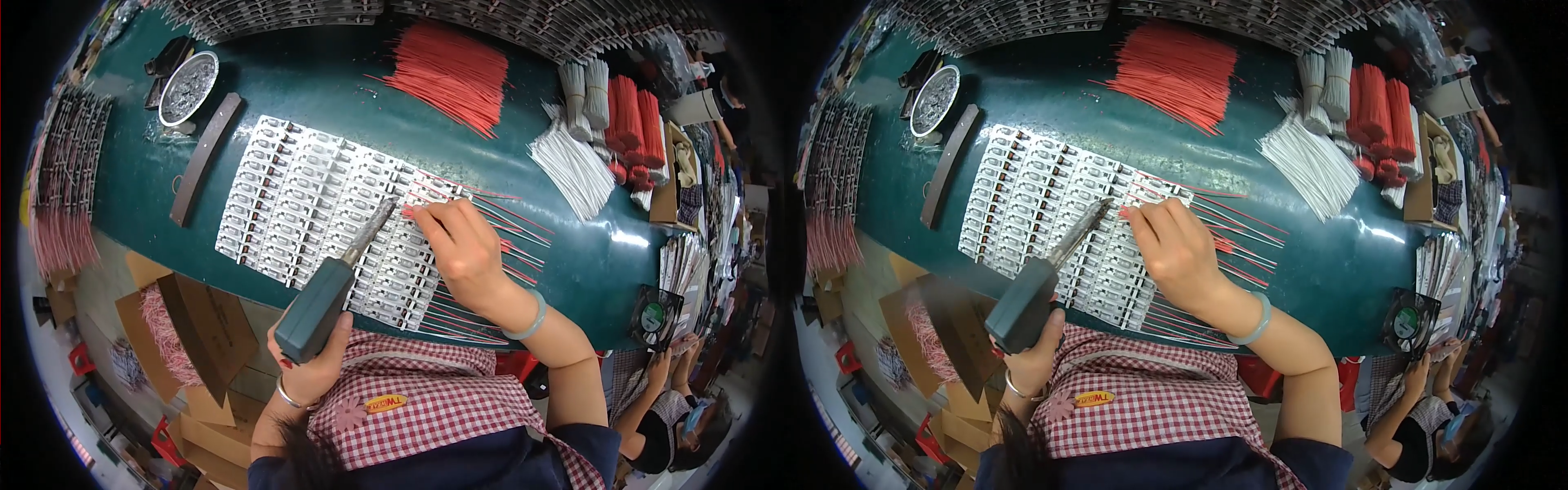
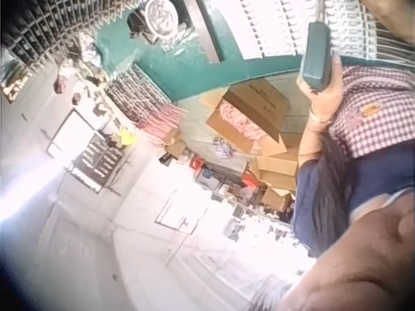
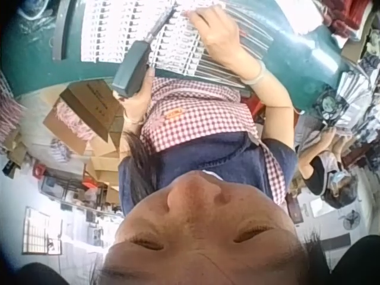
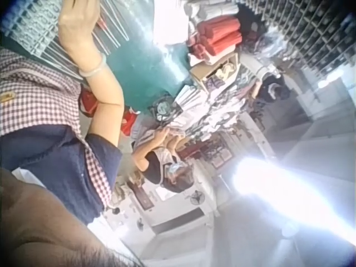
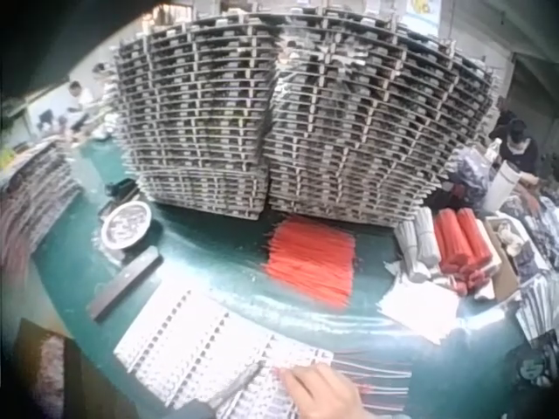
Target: The person solders wire leads onto an array of circuit board components using a handheld soldering gun.
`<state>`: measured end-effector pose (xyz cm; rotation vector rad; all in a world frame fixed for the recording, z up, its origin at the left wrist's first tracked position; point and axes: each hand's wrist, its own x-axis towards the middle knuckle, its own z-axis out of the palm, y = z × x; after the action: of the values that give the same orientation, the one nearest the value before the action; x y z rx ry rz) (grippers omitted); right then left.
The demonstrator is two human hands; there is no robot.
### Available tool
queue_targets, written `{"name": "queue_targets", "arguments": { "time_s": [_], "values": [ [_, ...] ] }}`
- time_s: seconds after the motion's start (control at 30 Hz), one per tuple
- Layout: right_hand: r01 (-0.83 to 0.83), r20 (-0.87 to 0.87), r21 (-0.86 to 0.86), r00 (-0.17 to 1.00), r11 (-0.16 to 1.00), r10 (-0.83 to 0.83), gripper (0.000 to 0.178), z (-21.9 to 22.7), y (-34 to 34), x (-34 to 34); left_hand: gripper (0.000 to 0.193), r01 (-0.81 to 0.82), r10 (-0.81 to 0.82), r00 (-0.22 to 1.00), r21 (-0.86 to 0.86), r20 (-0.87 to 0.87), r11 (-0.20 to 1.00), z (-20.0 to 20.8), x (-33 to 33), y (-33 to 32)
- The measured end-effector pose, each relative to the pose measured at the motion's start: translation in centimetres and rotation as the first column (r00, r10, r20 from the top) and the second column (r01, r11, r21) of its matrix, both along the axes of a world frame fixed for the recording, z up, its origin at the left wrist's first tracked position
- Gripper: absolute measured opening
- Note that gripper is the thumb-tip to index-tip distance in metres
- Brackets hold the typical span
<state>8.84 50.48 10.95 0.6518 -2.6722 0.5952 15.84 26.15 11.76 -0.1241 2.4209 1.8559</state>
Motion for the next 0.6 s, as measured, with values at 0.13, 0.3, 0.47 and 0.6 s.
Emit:
{"name": "queue_targets", "arguments": {
  "time_s": [0.13, 0.3, 0.47, 0.6],
  "values": [
    [0.003, 0.017, 0.014, 1.0, 1.0, -0.003, 0.038, -0.11, 0.14, 0.14, 0.019, 0.067, -0.067, 0.998, 0.0, -0.015, 0.998, 0.14, -0.72, 0.47],
    [0.004, 0.026, 0.031, 1.0, 1.0, -0.005, 0.038, -0.1, 0.27, 0.22, 0.017, 0.105, -0.108, 0.988, -0.028, -0.107, 0.994, -0.26, -1.0, 0.86],
    [0.008, 0.037, 0.045, 0.999, 0.999, -0.01, 0.038, 0.02, -0.12, 0.07, 0.016, 0.118, -0.123, 0.989, -0.062, -0.081, 0.991, 0.2, -1.24, 0.73],
    [0.011, 0.038, 0.06, 0.999, 0.998, -0.013, 0.038, -0.06, -0.12, 0.15, 0.017, 0.128, -0.138, 0.986, -0.107, -0.095, 0.986, 0.08, -1.1, 0.78]
  ]
}}
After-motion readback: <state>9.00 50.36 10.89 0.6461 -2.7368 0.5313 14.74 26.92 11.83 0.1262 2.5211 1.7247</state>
